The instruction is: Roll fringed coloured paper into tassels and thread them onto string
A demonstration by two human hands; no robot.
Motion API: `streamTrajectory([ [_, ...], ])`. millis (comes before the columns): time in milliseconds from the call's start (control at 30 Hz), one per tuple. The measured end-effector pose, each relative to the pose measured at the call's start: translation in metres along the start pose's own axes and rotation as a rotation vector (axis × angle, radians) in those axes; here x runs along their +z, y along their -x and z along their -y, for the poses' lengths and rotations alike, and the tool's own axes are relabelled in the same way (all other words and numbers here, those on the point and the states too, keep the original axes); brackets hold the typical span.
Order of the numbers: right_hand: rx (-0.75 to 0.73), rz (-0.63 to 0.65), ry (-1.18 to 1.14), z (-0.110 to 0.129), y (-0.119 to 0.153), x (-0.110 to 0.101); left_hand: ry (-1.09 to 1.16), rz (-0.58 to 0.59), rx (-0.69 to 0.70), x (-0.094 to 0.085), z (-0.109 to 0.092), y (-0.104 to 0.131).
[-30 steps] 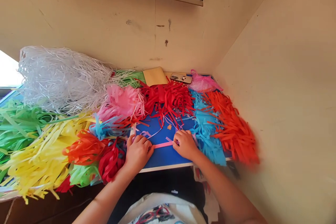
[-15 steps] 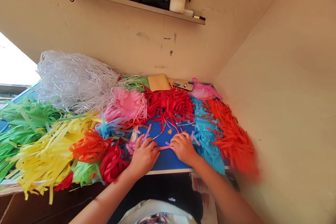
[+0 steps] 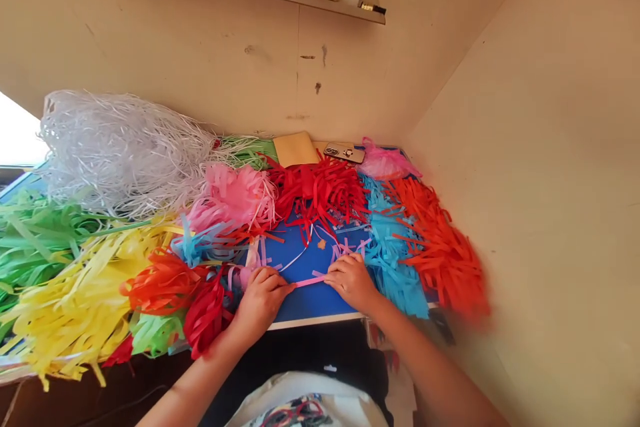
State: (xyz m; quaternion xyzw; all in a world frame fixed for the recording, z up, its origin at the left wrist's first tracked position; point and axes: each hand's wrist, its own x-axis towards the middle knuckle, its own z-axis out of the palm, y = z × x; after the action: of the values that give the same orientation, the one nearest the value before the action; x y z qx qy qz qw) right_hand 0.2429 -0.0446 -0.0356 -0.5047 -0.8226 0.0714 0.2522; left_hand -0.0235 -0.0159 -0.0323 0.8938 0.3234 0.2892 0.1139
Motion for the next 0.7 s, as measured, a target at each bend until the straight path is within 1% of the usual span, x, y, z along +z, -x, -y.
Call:
streamTrajectory([
  [100, 0.083, 0.012, -0.085, -0.004, -0.001, -0.005, 0.046, 0.025, -0.084, -0.001, 0.001, -0.001],
  [233, 0.160, 0.061, -0.093, 0.002, -0.007, -0.009, 0.022, 0.036, -0.149, -0.001, -0.003, -0.003],
  [433, 0.219, 0.091, -0.009, 0.013, -0.019, -0.014, -0.132, 0.095, -0.289, -0.005, -0.018, -0.018],
  [467, 0.201, 0.099, 0.002, 0.014, -0.020, -0.015, -0.145, 0.097, -0.297, -0.006, -0.021, -0.020],
  [533, 0.098, 0.111, 0.038, 0.015, -0.020, -0.017, -0.146, 0.085, -0.251, -0.005, -0.025, -0.022],
  [633, -0.144, 0.094, 0.130, 0.012, -0.017, -0.016, -0.133, 0.057, -0.081, 0.000, -0.028, -0.019],
  [700, -0.259, 0.039, 0.209, 0.009, -0.015, -0.013, -0.145, 0.036, -0.015, 0.006, -0.030, -0.017],
])
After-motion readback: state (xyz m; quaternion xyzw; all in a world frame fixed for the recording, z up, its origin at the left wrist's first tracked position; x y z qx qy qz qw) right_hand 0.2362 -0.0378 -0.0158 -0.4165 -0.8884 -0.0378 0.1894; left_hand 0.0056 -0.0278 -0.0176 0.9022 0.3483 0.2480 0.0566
